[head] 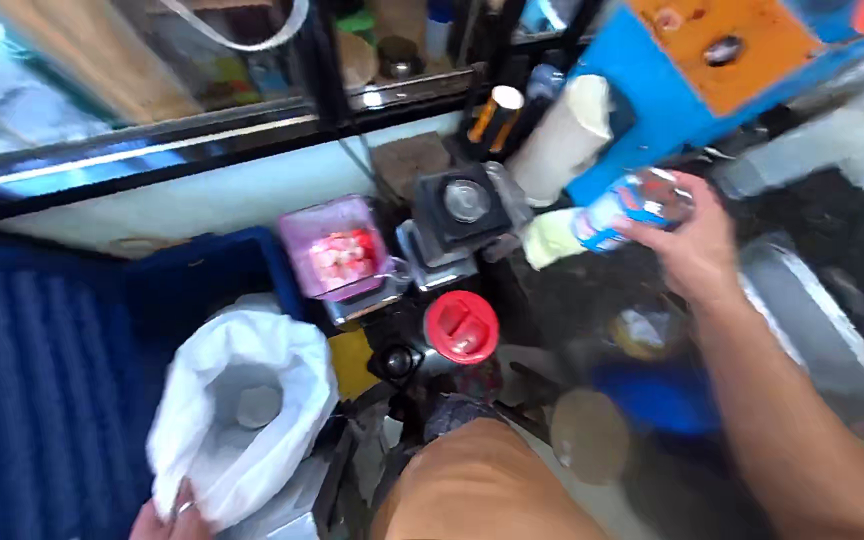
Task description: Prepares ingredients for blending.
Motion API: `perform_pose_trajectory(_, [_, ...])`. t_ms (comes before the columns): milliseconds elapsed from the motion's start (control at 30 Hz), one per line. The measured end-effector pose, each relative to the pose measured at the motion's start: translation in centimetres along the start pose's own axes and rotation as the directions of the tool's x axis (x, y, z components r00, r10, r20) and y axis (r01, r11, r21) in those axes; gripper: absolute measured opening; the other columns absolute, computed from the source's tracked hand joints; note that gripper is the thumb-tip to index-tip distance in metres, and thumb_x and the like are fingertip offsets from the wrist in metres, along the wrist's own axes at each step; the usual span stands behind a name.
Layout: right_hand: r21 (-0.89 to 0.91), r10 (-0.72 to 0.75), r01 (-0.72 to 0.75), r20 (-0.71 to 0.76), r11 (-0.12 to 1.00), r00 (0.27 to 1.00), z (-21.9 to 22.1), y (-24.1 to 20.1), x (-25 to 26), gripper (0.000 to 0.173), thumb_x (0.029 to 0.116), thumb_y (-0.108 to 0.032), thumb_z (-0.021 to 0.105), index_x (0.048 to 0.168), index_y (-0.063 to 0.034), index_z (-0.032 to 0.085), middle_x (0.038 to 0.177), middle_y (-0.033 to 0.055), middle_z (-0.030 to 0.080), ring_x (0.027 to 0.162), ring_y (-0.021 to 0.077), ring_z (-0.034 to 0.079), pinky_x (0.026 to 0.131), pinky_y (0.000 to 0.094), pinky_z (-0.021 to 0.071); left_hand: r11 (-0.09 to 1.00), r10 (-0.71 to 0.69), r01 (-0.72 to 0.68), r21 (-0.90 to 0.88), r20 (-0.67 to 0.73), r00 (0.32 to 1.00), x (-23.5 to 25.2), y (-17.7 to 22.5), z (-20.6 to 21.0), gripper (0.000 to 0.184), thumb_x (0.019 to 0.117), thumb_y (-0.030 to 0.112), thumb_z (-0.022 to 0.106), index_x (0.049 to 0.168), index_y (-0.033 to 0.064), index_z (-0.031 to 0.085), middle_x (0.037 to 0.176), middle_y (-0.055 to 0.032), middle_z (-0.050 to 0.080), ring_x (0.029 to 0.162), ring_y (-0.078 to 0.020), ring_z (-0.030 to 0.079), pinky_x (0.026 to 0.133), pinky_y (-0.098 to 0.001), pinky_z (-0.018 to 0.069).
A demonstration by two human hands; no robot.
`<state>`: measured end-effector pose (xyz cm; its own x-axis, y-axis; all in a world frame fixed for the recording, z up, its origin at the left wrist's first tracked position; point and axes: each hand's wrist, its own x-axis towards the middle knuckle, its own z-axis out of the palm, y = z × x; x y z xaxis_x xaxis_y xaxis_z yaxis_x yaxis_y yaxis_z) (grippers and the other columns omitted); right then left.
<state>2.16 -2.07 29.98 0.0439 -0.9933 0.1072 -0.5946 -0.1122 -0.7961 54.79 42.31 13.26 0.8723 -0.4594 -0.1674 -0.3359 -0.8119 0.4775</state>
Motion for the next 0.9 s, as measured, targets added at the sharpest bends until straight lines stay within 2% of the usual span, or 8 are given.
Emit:
perform_pose_trajectory(100, [0.072,-0.003,0.004,-0.011,0.997,1.000,1.3,-1.4,0.2,0.093,0.0680,-0.024,0.092,0.148,-0.0176,0.045,0.136,0.0089,0.060,0.122,0.0201,0.063,0.099,0.0422,0.0580,0.998,-0.062,0.062,0.015,-0.017,0.998,-0.2,1.0,-0.3,0.043,0.1052,0.033,0.054,0.111,-0.0080,0.066,0.098,-0.0316,0.068,0.097,-0.0471,0.067,0.088,-0.0696,0.0483])
perform_pose_trajectory(233, [0.147,-0.170,0.158,0.073,0.976,0.983,4.2,-6.9,1.1,0.092,0.0682,-0.035,0.091,0.146,-0.0208,0.044,0.133,0.0027,0.060,0.117,0.0149,0.065,0.095,0.0362,0.0597,0.994,-0.103,0.104,0.024,-0.044,0.994,0.1,0.6,0.1,0.043,0.1059,0.035,0.053,0.110,-0.0051,0.067,0.096,-0.0293,0.069,0.094,-0.0458,0.068,0.085,-0.0698,0.0487])
perform_pose_trajectory(333, [0.117,-0.354,0.336,0.203,0.935,0.913,7.8,-11.6,2.6,0.092,0.0662,-0.038,0.091,0.143,-0.0190,0.045,0.130,-0.0021,0.061,0.117,0.0081,0.063,0.097,0.0291,0.0579,0.992,-0.121,0.122,0.014,-0.071,0.990,0.3,0.5,0.1,0.043,0.1062,0.036,0.051,0.109,-0.0043,0.067,0.093,-0.0272,0.069,0.092,-0.0424,0.068,0.084,-0.0666,0.0498])
perform_pose_trajectory(400, [0.035,-0.460,0.474,0.315,0.880,0.831,10.7,-14.1,3.7,0.094,0.0669,-0.041,0.090,0.144,-0.0124,0.045,0.133,0.0013,0.061,0.121,0.0071,0.061,0.103,0.0279,0.0540,0.991,-0.132,0.132,0.001,-0.082,0.988,0.5,0.4,0.0,0.043,0.1064,0.035,0.051,0.108,-0.0050,0.066,0.092,-0.0273,0.069,0.090,-0.0418,0.068,0.083,-0.0653,0.0496])
perform_pose_trajectory(533, [-0.076,-0.485,0.608,0.527,0.790,0.697,17.0,-16.4,5.0,0.093,0.0680,-0.042,0.092,0.147,-0.0152,0.049,0.138,0.0072,0.061,0.125,0.0180,0.061,0.105,0.0423,0.0535,0.989,-0.146,0.149,0.019,-0.089,0.985,0.8,0.3,0.0,0.042,0.1060,0.035,0.051,0.107,-0.0042,0.066,0.090,-0.0265,0.068,0.087,-0.0419,0.067,0.080,-0.0659,0.0494])
perform_pose_trajectory(633, [-0.238,-0.486,0.749,0.633,0.619,0.603,20.0,-17.1,5.3,0.087,0.0714,-0.044,0.088,0.147,-0.0193,0.053,0.136,0.0092,0.062,0.121,0.0297,0.063,0.096,0.0568,0.0537,0.989,-0.148,0.150,0.007,-0.104,0.983,0.8,0.5,-0.2,0.042,0.1059,0.034,0.052,0.105,-0.0043,0.066,0.088,-0.0265,0.068,0.086,-0.0419,0.067,0.078,-0.0657,0.0490])
perform_pose_trajectory(733, [-0.301,-0.474,0.805,0.682,0.512,0.557,21.4,-17.6,5.3,0.085,0.0709,-0.044,0.088,0.145,-0.0210,0.055,0.133,0.0095,0.064,0.116,0.0332,0.064,0.089,0.0581,0.0540,0.987,-0.159,0.159,-0.015,-0.105,0.982,0.8,0.1,-0.2,0.042,0.1055,0.036,0.052,0.105,-0.0041,0.067,0.089,-0.0263,0.068,0.086,-0.0417,0.067,0.078,-0.0659,0.0489])
perform_pose_trajectory(900, [-0.341,-0.454,0.813,0.697,0.472,0.555,21.9,-18.3,5.5,0.085,0.0695,-0.043,0.090,0.144,-0.0207,0.056,0.129,0.0096,0.065,0.114,0.0338,0.064,0.089,0.0574,0.0537,0.981,-0.192,0.192,-0.015,-0.107,0.976,1.0,0.0,-0.3,0.043,0.1052,0.037,0.052,0.105,-0.0035,0.067,0.090,-0.0271,0.068,0.089,-0.0438,0.067,0.079,-0.0676,0.0481])
